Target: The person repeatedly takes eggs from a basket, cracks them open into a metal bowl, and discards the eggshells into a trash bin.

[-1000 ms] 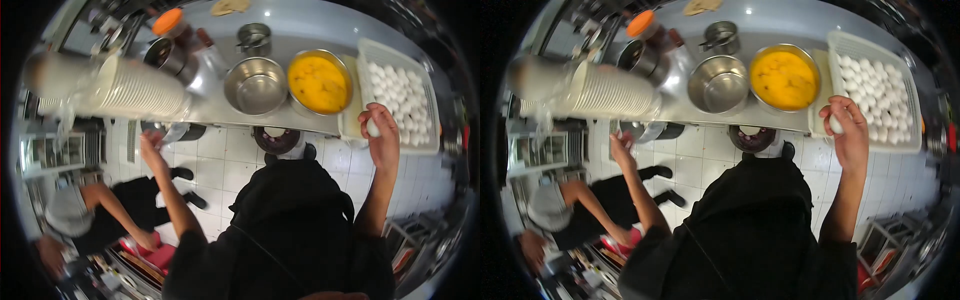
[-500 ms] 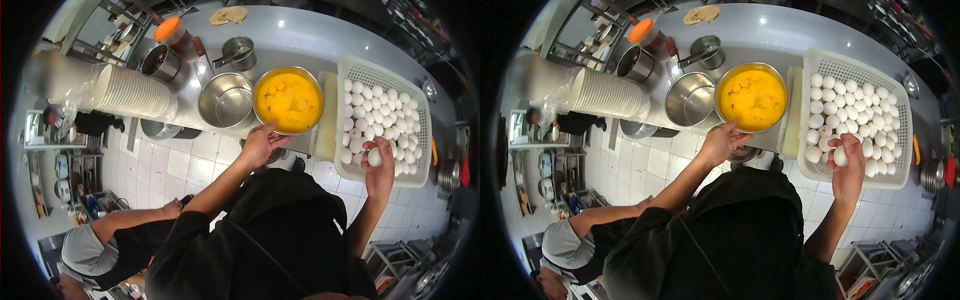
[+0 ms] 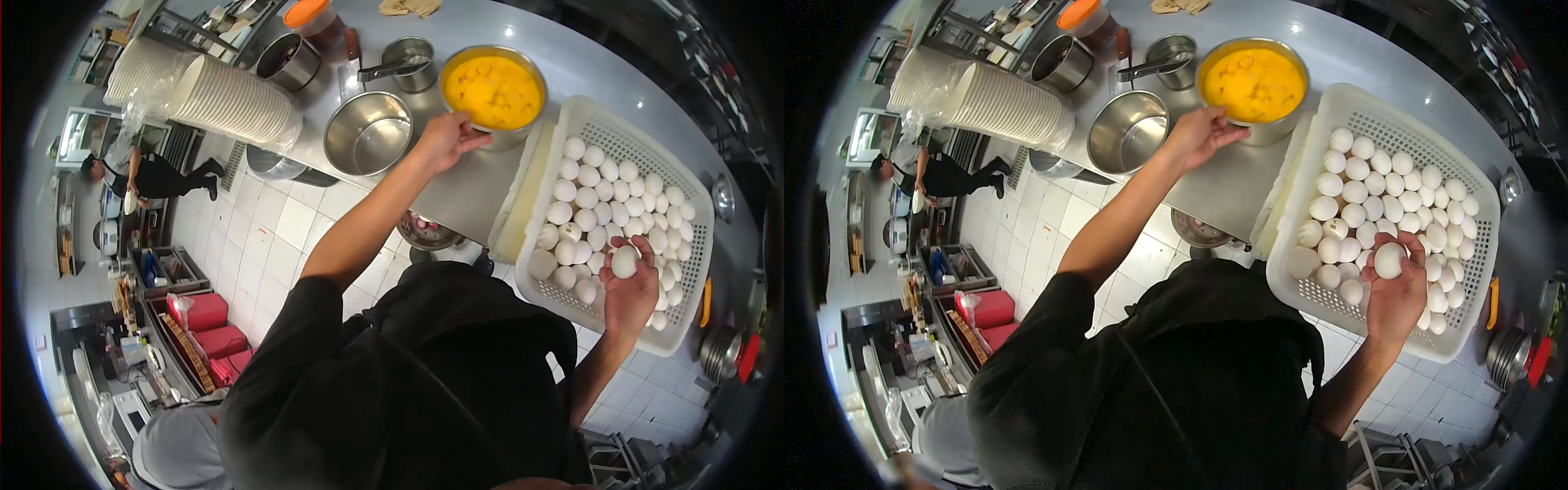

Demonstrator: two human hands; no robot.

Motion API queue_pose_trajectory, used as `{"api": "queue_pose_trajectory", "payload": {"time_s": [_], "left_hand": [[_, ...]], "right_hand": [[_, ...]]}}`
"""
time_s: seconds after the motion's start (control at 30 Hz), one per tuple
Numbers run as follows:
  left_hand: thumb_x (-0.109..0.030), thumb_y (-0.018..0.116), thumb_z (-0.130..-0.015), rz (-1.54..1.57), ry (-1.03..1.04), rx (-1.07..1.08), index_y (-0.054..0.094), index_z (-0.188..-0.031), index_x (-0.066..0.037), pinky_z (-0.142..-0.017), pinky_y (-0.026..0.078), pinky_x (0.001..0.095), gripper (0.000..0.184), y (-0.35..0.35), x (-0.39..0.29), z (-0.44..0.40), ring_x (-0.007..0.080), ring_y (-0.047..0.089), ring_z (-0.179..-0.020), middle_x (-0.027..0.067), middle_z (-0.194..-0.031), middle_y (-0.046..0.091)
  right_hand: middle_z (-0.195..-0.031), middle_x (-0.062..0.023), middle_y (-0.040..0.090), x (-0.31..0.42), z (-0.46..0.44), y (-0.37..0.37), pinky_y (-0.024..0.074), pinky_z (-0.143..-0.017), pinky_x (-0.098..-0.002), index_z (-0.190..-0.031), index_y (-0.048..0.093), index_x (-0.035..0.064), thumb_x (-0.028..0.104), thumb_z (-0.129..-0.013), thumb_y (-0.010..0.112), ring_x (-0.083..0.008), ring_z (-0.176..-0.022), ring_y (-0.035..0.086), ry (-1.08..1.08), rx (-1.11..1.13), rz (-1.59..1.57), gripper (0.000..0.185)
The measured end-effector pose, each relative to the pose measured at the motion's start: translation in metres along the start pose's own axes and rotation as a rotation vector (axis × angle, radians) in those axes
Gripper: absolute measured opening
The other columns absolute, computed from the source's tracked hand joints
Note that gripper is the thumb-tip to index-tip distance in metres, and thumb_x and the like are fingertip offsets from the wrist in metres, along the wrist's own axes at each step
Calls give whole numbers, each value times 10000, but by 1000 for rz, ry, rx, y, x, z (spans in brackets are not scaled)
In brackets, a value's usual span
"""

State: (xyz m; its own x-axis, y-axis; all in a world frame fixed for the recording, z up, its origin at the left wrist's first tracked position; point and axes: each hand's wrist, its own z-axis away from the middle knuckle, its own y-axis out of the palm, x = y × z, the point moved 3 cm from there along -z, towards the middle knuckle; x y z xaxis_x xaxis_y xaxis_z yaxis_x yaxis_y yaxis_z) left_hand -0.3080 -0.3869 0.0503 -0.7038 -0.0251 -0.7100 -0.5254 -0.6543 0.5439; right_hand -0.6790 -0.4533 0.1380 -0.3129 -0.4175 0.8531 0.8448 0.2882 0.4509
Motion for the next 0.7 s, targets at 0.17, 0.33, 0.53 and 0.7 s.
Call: {"api": "queue_pose_trajectory", "payload": {"time_s": [0.17, 0.33, 0.53, 0.7], "left_hand": [[-56, 460, -961, -81, -10, 10, 443, -838, 30, -895, 602, 446, 151, 18, -15, -45, 407, 641, -932, 104, -847, 463], [-188, 536, -974, -181, -1, 28, 496, -968, 75, -838, 604, 429, 266, 20, -27, -52, 372, 654, -917, 150, -906, 532], [-363, 808, -761, -1468, 796, -98, 643, -1031, -13, -780, 514, 444, 471, -5, -74, 76, 351, 638, -930, 194, -994, 630], [-190, 804, -732, -1734, 875, -128, 641, -944, -10, -768, 490, 460, 322, -81, -66, 116, 371, 612, -844, 180, -966, 615]], "right_hand": [[-1091, -187, 600, -2, 2, 1, 464, -694, -321, -1222, 469, 2, 185, -894, 501, -197, -805, 576, -3, -32, -9, 377], [-1069, -148, 606, -13, 3, 17, 445, -676, -275, -1225, 477, 12, 229, -972, 511, -164, -796, 567, -59, -137, -21, 334], [-995, -110, 636, -30, 12, 38, 435, -638, -233, -1271, 491, 40, 285, -1004, 539, -127, -766, 555, -139, -241, -52, 365], [-1031, -122, 643, -41, 26, 44, 473, -697, -254, -1294, 483, 28, 249, -965, 557, -139, -774, 567, -197, -319, -223, 402]]}}
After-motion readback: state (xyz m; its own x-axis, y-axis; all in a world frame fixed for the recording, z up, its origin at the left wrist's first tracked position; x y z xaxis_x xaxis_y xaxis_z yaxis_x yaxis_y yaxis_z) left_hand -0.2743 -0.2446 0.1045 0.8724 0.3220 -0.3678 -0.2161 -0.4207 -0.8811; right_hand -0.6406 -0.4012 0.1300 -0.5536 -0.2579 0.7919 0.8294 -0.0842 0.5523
